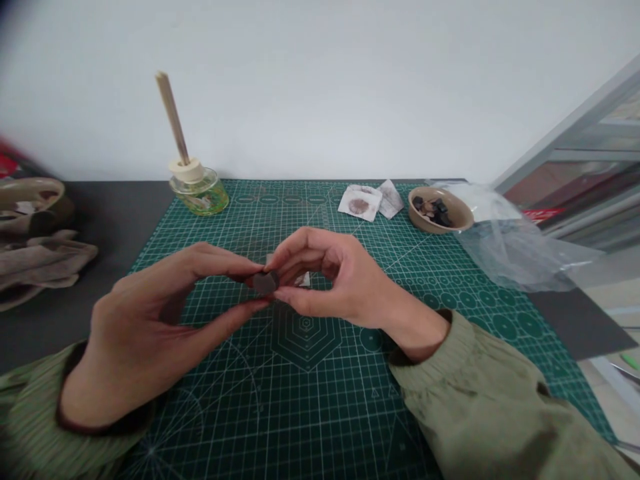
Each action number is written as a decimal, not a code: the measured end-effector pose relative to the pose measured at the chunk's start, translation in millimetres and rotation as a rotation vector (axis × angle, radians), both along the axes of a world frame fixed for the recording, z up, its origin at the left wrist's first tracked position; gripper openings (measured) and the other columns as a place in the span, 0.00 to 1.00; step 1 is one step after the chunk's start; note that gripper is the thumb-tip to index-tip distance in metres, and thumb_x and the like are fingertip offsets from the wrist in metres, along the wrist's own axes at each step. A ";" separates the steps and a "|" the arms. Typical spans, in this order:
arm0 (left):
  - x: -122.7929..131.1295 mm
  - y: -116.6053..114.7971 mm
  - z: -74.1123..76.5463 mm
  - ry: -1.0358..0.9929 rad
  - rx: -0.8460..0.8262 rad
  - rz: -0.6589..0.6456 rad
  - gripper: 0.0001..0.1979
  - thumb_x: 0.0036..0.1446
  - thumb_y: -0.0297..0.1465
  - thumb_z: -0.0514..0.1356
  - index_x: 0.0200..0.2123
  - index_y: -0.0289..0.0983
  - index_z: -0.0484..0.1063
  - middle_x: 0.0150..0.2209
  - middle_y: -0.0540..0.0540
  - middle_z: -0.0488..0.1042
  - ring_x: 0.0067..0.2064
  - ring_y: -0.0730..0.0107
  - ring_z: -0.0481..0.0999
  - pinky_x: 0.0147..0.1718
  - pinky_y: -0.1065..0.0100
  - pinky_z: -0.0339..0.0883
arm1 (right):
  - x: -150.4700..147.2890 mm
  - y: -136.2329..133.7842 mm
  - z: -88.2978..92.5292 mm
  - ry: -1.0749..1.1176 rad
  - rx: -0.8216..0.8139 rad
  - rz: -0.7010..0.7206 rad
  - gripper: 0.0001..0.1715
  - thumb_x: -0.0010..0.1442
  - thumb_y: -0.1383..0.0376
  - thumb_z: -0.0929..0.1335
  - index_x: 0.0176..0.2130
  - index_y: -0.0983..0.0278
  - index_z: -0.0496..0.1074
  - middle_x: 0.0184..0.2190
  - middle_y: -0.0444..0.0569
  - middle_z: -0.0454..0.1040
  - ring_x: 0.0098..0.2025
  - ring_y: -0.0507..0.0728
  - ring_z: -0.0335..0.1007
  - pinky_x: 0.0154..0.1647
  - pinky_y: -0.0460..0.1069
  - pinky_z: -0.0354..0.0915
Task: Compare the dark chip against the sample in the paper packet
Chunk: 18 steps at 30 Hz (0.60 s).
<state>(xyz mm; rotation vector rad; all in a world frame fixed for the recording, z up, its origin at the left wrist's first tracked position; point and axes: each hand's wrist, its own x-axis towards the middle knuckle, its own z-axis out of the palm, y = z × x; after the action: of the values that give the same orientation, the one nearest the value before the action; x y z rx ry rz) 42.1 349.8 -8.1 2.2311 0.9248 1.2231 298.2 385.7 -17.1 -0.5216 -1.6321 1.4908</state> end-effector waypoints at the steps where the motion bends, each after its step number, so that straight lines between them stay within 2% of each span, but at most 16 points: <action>1: 0.2 -0.4 -0.1 -0.009 0.012 0.001 0.10 0.75 0.29 0.73 0.55 0.44 0.82 0.49 0.50 0.89 0.49 0.66 0.89 0.50 0.63 0.84 | -0.2 -0.2 0.3 -0.004 0.000 0.009 0.23 0.60 0.80 0.83 0.50 0.62 0.84 0.43 0.45 0.93 0.46 0.51 0.92 0.50 0.42 0.83; 6: 0.8 -2.1 2.3 -0.039 0.090 0.021 0.10 0.72 0.25 0.75 0.52 0.43 0.84 0.48 0.51 0.90 0.47 0.69 0.90 0.48 0.65 0.85 | -1.7 -1.3 1.4 -0.032 -0.026 0.027 0.24 0.59 0.80 0.83 0.50 0.62 0.83 0.43 0.46 0.93 0.47 0.54 0.93 0.53 0.45 0.83; 10: -0.2 -4.1 7.0 -0.010 0.128 0.050 0.10 0.70 0.24 0.77 0.49 0.43 0.85 0.45 0.53 0.91 0.44 0.71 0.91 0.45 0.69 0.85 | -2.4 -3.4 2.0 -0.070 0.019 0.006 0.20 0.62 0.75 0.84 0.50 0.61 0.82 0.42 0.47 0.92 0.45 0.56 0.93 0.51 0.48 0.85; 12: -1.1 -5.1 8.3 0.005 0.136 0.076 0.09 0.70 0.25 0.77 0.48 0.43 0.86 0.44 0.53 0.92 0.43 0.71 0.91 0.45 0.70 0.86 | -2.7 -6.4 3.3 -0.089 0.156 -0.101 0.16 0.66 0.72 0.83 0.51 0.61 0.83 0.44 0.48 0.91 0.44 0.56 0.91 0.47 0.48 0.85; 15: -3.2 -6.5 7.5 0.007 0.142 0.097 0.07 0.71 0.26 0.76 0.47 0.43 0.86 0.44 0.53 0.92 0.42 0.70 0.92 0.44 0.69 0.87 | -1.3 -13.7 8.2 -0.115 0.511 -0.340 0.09 0.72 0.68 0.77 0.51 0.59 0.86 0.46 0.51 0.89 0.46 0.60 0.87 0.48 0.54 0.83; 16: -4.0 -7.0 6.9 0.009 0.138 0.097 0.07 0.71 0.26 0.76 0.47 0.44 0.86 0.43 0.53 0.92 0.42 0.69 0.92 0.44 0.69 0.87 | -0.1 -16.4 10.4 -0.140 0.626 -0.399 0.10 0.73 0.68 0.74 0.51 0.59 0.87 0.46 0.53 0.89 0.48 0.62 0.86 0.49 0.57 0.82; 18: -5.5 -7.9 6.1 0.019 0.137 0.098 0.06 0.72 0.27 0.75 0.47 0.44 0.85 0.44 0.53 0.92 0.41 0.70 0.92 0.43 0.69 0.88 | 2.8 -21.2 14.8 -0.234 0.779 -0.431 0.17 0.73 0.68 0.71 0.54 0.59 0.89 0.53 0.56 0.88 0.54 0.66 0.84 0.52 0.60 0.81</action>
<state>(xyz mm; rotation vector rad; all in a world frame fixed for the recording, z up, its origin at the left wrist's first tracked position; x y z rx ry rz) 36.6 341.9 -2.0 2.3308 0.9957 1.3480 301.0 364.6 -2.3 -0.5570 -1.9585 0.4266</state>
